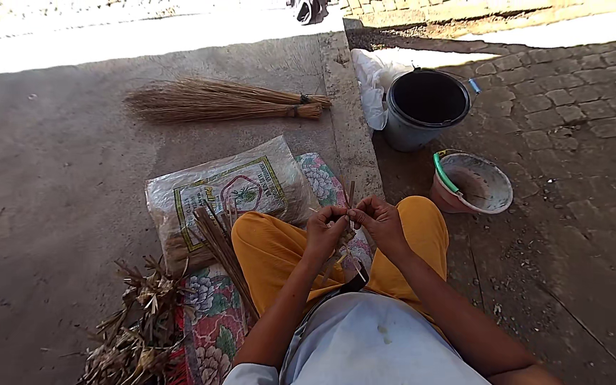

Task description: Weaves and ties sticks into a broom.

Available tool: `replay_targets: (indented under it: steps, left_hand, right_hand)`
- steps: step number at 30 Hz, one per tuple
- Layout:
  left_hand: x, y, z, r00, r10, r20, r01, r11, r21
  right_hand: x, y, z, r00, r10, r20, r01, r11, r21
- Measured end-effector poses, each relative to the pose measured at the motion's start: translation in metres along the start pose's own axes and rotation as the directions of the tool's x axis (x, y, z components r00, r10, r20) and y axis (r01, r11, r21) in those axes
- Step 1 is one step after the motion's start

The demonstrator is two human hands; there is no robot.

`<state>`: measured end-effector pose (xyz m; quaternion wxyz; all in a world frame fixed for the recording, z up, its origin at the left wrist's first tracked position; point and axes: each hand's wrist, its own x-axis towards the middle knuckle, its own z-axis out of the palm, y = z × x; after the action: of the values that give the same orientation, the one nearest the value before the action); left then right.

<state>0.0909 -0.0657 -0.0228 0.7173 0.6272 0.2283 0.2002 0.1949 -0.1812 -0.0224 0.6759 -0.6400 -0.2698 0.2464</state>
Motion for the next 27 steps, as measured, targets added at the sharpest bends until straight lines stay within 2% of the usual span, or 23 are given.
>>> replay_targets:
  steps: [3, 6, 10, 13, 16, 18, 20, 22, 24, 27]
  left_hand:
    - [-0.001, 0.002, -0.002, 0.996, 0.067, 0.058, -0.074, 0.987, 0.139]
    - [-0.002, 0.002, -0.001, 0.995, 0.076, 0.063, -0.088, 0.971, 0.221]
    - [-0.001, 0.004, -0.002, 0.996, 0.041, 0.074, -0.059, 0.965, 0.256]
    - [-0.002, 0.005, -0.002, 0.994, 0.029, 0.102, -0.054, 0.969, 0.243]
    - [-0.001, 0.005, -0.003, 0.993, 0.013, 0.119, -0.04, 0.974, 0.223]
    - [0.0, 0.005, -0.003, 0.992, -0.031, 0.121, 0.009, 0.984, 0.176]
    - [0.0, 0.005, -0.006, 0.982, -0.053, 0.184, 0.024, 0.988, 0.155]
    - [0.0, 0.005, -0.011, 0.943, -0.021, 0.332, -0.048, 0.979, 0.198]
    - [0.001, 0.006, -0.017, 0.898, -0.016, 0.44, -0.095, 0.969, 0.23]
    - [0.005, 0.005, -0.018, 0.887, 0.011, 0.461, -0.13, 0.965, 0.229]
  right_hand:
    - [0.005, -0.008, -0.004, 0.998, 0.056, 0.033, -0.055, 0.998, -0.025]
    - [0.01, -0.014, -0.01, 0.992, 0.081, 0.094, -0.072, 0.993, -0.093]
    - [0.018, -0.031, -0.025, 0.972, -0.03, 0.233, 0.076, 0.978, -0.193]
    - [0.025, -0.032, -0.036, 0.92, -0.1, 0.38, 0.253, 0.891, -0.377]
    - [0.029, -0.022, -0.039, 0.882, -0.088, 0.463, 0.321, 0.832, -0.453]
    - [0.029, -0.018, -0.038, 0.885, -0.095, 0.456, 0.31, 0.851, -0.424]
    - [0.027, -0.016, -0.033, 0.896, -0.183, 0.404, 0.359, 0.833, -0.421]
    - [0.025, -0.015, -0.029, 0.9, -0.264, 0.346, 0.406, 0.797, -0.447]
    - [0.022, -0.014, -0.025, 0.907, -0.277, 0.317, 0.4, 0.802, -0.445]
    - [0.022, -0.015, -0.027, 0.917, -0.237, 0.32, 0.361, 0.837, -0.412]
